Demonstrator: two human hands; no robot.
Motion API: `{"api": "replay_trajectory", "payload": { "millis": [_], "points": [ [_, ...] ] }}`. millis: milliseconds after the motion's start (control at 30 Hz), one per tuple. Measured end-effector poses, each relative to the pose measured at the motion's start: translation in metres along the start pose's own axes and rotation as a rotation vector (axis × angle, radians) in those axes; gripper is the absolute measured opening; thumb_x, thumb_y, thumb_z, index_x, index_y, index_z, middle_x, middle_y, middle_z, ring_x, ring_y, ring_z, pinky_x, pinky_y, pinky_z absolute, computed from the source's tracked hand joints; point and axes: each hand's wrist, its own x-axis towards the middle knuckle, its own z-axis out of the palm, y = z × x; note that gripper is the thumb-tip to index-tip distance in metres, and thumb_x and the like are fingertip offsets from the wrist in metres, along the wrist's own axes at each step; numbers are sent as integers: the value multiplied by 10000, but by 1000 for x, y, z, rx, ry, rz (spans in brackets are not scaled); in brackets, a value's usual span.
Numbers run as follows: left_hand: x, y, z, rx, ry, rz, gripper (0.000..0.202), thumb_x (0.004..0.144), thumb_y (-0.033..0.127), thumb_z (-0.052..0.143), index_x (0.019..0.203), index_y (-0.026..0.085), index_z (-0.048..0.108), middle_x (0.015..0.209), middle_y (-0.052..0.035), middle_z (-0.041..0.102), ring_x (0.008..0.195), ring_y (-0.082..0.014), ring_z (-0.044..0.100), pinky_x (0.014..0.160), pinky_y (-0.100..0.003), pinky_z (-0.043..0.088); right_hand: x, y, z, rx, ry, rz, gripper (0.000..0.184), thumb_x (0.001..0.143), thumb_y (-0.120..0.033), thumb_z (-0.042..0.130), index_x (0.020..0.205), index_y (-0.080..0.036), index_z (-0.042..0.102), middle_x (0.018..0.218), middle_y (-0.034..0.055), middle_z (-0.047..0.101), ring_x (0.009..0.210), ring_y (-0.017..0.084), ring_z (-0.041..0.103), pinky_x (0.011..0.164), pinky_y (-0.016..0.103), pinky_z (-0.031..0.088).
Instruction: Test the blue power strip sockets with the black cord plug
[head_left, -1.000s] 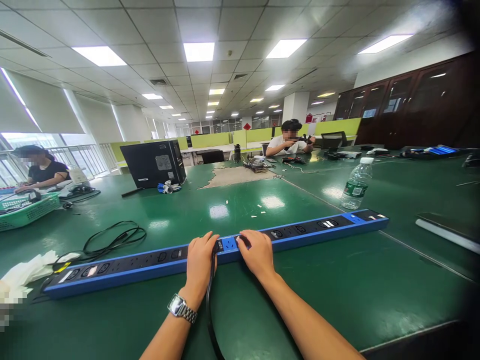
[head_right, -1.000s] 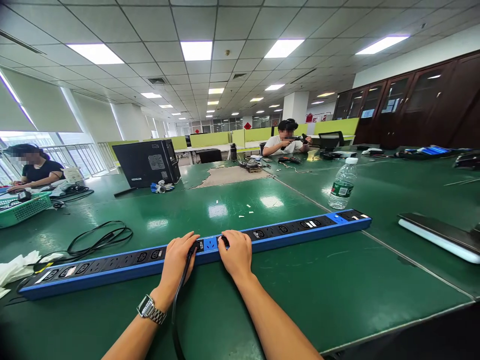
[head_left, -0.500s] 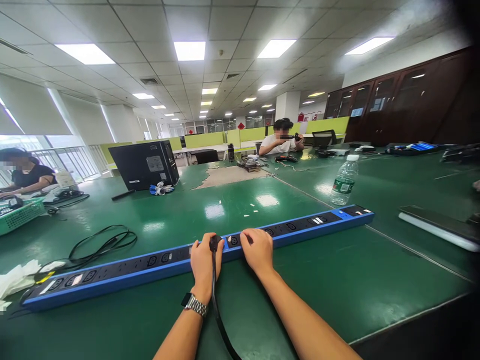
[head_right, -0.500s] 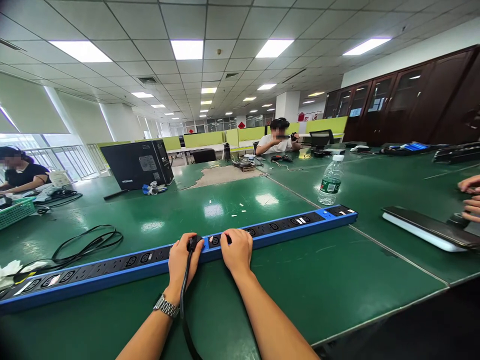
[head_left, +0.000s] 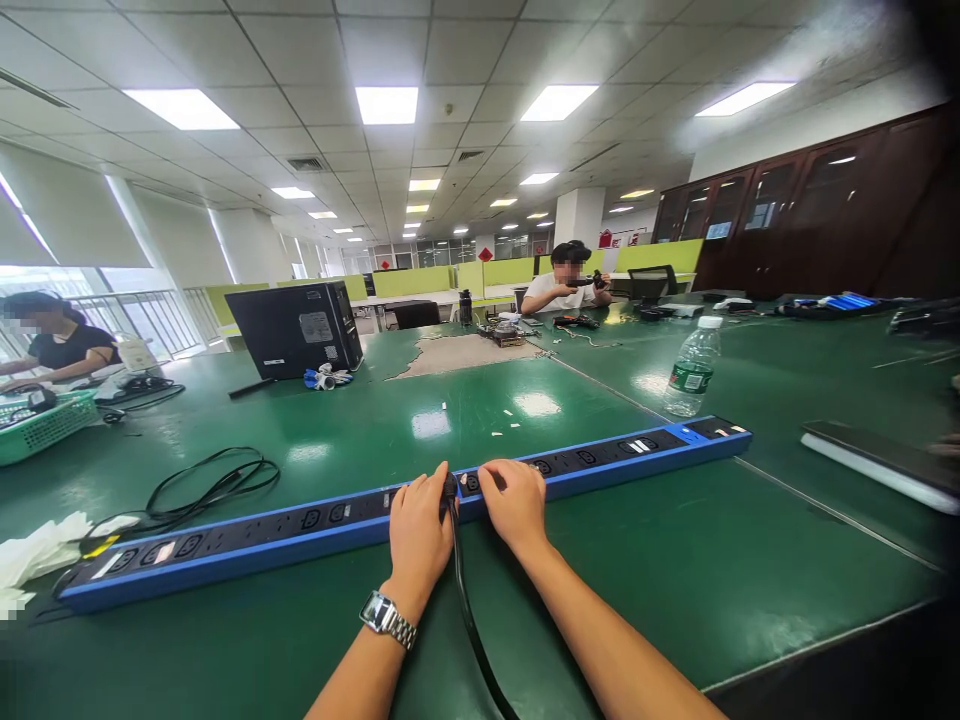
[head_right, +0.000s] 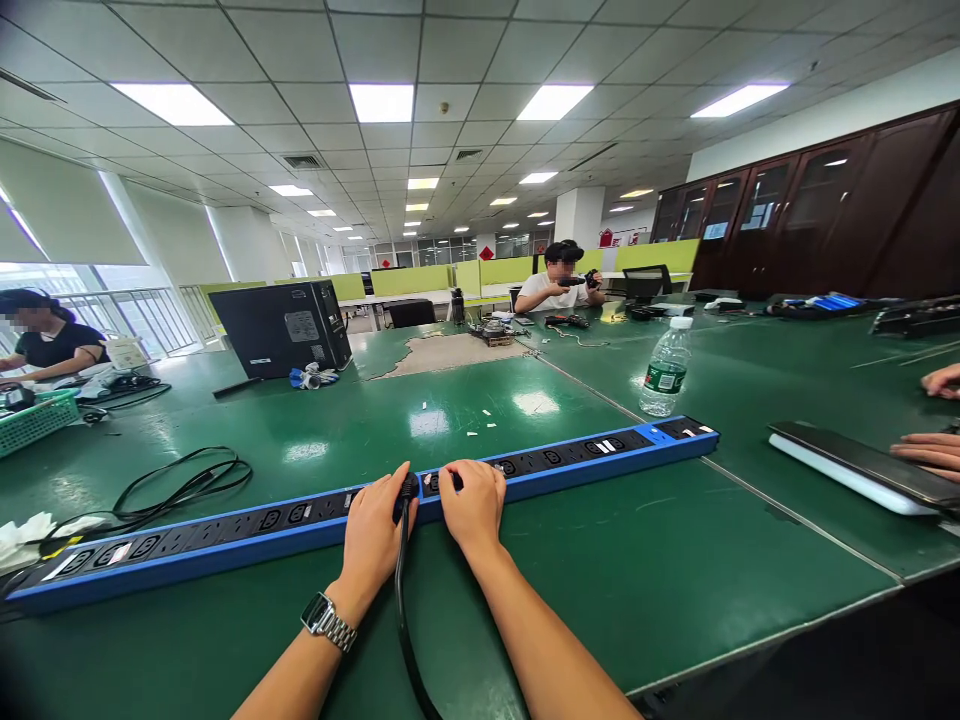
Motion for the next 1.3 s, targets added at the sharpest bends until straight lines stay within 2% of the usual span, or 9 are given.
{"api": "replay_trajectory", "payload": {
  "millis": [133, 200, 300, 433, 533, 733, 933, 1133, 1300],
  "points": [
    [-4, 1, 0, 101, 13, -111, 491, 870, 279, 552, 1342, 153, 495, 1311, -139, 609, 1276, -321, 493, 1118, -567, 264, 11, -30, -5, -19, -296, 76, 338, 893, -449, 476, 844, -243, 739, 807, 27, 747, 752, 179, 660, 653, 272, 414],
    [-6, 2, -1, 137, -22, -130, 445, 858, 253, 557, 1293, 164, 545, 1347, -121, 586, 1314, -309, 458, 1144, -549, 231, 19, -47, -6, -157, -470, 55, 328, 824, -493, 553, 915, -242, 744, 864, 41, 752, 799, 201, 672, 623, 265, 409],
    [-6, 2, -4, 163, -78, -137, 431, 842, 239, 564, 1270, 189, 571, 1384, -92, 558, 1335, -284, 438, 1162, -511, 222, 33, -67, -6, -336, -646, 12, 266, 775, -386, 587, 845, -186, 748, 883, 93, 749, 820, 221, 673, 618, 261, 404],
    [-6, 3, -6, 173, -92, -136, 474, 836, 309, 582, 1297, 202, 549, 1382, -79, 560, 1331, -282, 438, 1155, -497, 240, 48, -77, -12, -322, -588, -39, 243, 787, -282, 527, 823, -168, 739, 874, 100, 746, 806, 199, 663, 629, 251, 393],
    [-6, 4, -6, 174, -88, -135, 487, 831, 341, 593, 1293, 194, 552, 1385, -83, 556, 1328, -280, 436, 1157, -490, 234, 51, -71, -18, -267, -551, -51, 235, 788, -275, 520, 807, -172, 731, 840, 76, 742, 774, 182, 649, 616, 244, 380],
    [-6, 3, -4, 161, -94, -153, 517, 831, 386, 596, 1298, 170, 549, 1391, -86, 551, 1331, -281, 430, 1148, -484, 249, 44, -31, -27, -27, -692, 107, 220, 792, -252, 512, 717, -147, 691, 623, 31, 671, 610, 142, 597, 561, 223, 378],
    [-6, 3, -4, 157, -92, -160, 529, 835, 403, 591, 1304, 163, 544, 1395, -87, 547, 1338, -277, 421, 1153, -479, 240, 49, 11, -49, 132, -605, 308, 167, 789, -269, 512, 728, -151, 613, 517, -24, 557, 461, 109, 495, 497, 220, 371],
    [-5, 4, -4, 157, -106, -163, 519, 831, 397, 599, 1299, 180, 550, 1406, -88, 537, 1349, -279, 409, 1145, -480, 254, 61, 38, -73, 35, -547, 322, 206, 786, -316, 520, 707, -157, 625, 512, -16, 567, 468, 116, 503, 491, 226, 361],
    [-6, 4, -5, 159, -114, -170, 526, 830, 393, 599, 1306, 177, 544, 1409, -89, 533, 1349, -281, 409, 1140, -482, 262, 70, 37, -79, -187, -585, 172, 245, 793, -316, 520, 799, -152, 702, 659, 36, 689, 628, 162, 613, 570, 235, 399]
  ]
}}
